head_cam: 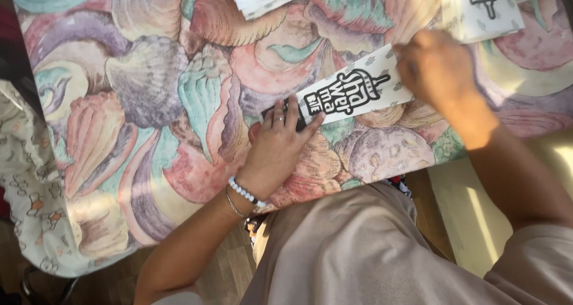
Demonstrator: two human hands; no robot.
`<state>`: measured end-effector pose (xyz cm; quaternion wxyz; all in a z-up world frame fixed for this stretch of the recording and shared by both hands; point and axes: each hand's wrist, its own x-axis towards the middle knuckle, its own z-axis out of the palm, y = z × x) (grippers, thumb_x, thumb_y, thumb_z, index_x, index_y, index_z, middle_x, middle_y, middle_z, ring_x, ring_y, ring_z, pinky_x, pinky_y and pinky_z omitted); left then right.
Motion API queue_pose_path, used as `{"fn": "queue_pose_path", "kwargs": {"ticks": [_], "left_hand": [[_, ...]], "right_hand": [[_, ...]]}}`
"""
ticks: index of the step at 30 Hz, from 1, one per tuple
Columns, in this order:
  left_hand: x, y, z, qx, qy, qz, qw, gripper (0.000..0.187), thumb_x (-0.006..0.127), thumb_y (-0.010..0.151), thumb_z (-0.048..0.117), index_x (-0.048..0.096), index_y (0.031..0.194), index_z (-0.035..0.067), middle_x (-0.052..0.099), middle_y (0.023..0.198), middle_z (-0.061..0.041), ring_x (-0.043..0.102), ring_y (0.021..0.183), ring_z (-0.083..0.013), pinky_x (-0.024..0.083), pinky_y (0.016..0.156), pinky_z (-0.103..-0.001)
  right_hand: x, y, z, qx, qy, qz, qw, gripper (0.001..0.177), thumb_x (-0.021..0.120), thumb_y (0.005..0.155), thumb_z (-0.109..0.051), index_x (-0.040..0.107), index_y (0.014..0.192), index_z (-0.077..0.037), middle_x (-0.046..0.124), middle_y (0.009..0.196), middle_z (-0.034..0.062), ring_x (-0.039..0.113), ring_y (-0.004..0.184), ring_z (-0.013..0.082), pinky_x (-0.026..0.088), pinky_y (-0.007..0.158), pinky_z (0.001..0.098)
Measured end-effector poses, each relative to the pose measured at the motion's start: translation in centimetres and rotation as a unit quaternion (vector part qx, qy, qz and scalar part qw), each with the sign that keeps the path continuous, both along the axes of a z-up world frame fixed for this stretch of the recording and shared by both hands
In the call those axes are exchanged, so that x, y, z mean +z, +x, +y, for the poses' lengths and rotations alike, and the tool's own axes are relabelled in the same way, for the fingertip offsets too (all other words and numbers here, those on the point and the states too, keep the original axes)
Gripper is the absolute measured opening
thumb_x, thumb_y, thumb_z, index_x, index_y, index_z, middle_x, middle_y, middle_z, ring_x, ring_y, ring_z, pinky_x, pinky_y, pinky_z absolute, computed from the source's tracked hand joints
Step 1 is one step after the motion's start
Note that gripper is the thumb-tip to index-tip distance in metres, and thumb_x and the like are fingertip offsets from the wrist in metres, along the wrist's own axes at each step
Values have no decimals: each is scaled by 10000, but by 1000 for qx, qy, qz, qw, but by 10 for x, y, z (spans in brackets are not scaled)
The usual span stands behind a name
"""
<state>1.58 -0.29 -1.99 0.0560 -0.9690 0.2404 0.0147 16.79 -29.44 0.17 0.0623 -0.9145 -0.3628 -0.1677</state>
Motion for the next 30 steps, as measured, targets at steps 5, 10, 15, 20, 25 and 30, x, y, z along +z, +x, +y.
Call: {"fn": "queue_pose_path", "kwargs": {"ticks": [5, 10, 15, 20, 25, 30], "left_hand": [[33, 1, 6, -14, -72, 26, 997, 602, 488, 970, 22, 496, 1531, 239, 475, 1394, -417, 553, 1263, -540, 505, 997, -566], [11, 4, 23, 11, -175, 54, 983, 529, 408, 1016, 40, 550, 1488, 233, 470, 1463, -329, 499, 1352, -468, 468, 1000, -547], [-14, 2, 32, -16, -163, -23, 986, 447, 436, 1029, 172, 575, 1450, 224, 510, 1498, -203, 515, 1334, -381, 453, 961, -485], [7, -1, 15, -7, -120, -32, 992, 500, 435, 1001, 128, 552, 1477, 226, 566, 1426, -271, 579, 1289, -418, 491, 922, -488], [5, -4, 9, 19, -98, -35, 994, 521, 476, 965, 51, 570, 1460, 184, 598, 1395, -299, 591, 1299, -417, 488, 995, -503], [1, -4, 14, 73, -175, 15, 982, 449, 522, 974, 67, 591, 1412, 133, 543, 1483, -246, 543, 1352, -372, 426, 1099, -491]], "right_hand": [[-28, -56, 6, 117, 65, 44, 990, 127, 670, 938, -135, 774, 870, -113, 720, 1005, 60, 704, 953, 253, 574, 768, 341], [-35, -63, -11, 166, 70, 15, 984, 188, 585, 982, -91, 770, 967, -61, 689, 1047, 108, 683, 982, 295, 578, 772, 372], [-15, -53, -17, 109, 21, 68, 991, 119, 621, 893, -152, 716, 860, -88, 662, 937, 37, 676, 921, 243, 587, 738, 358], [1, -52, 51, 153, 26, 71, 985, 323, 553, 897, -64, 749, 1154, -58, 708, 855, 106, 708, 779, 241, 595, 718, 312], [0, -50, 101, 190, 0, 86, 978, 407, 507, 921, -53, 707, 1275, -57, 726, 807, 104, 709, 670, 222, 590, 625, 314], [-9, -33, 79, 134, -4, 123, 983, 347, 547, 930, -76, 755, 1207, -89, 704, 724, 70, 699, 602, 207, 581, 556, 295]]}}
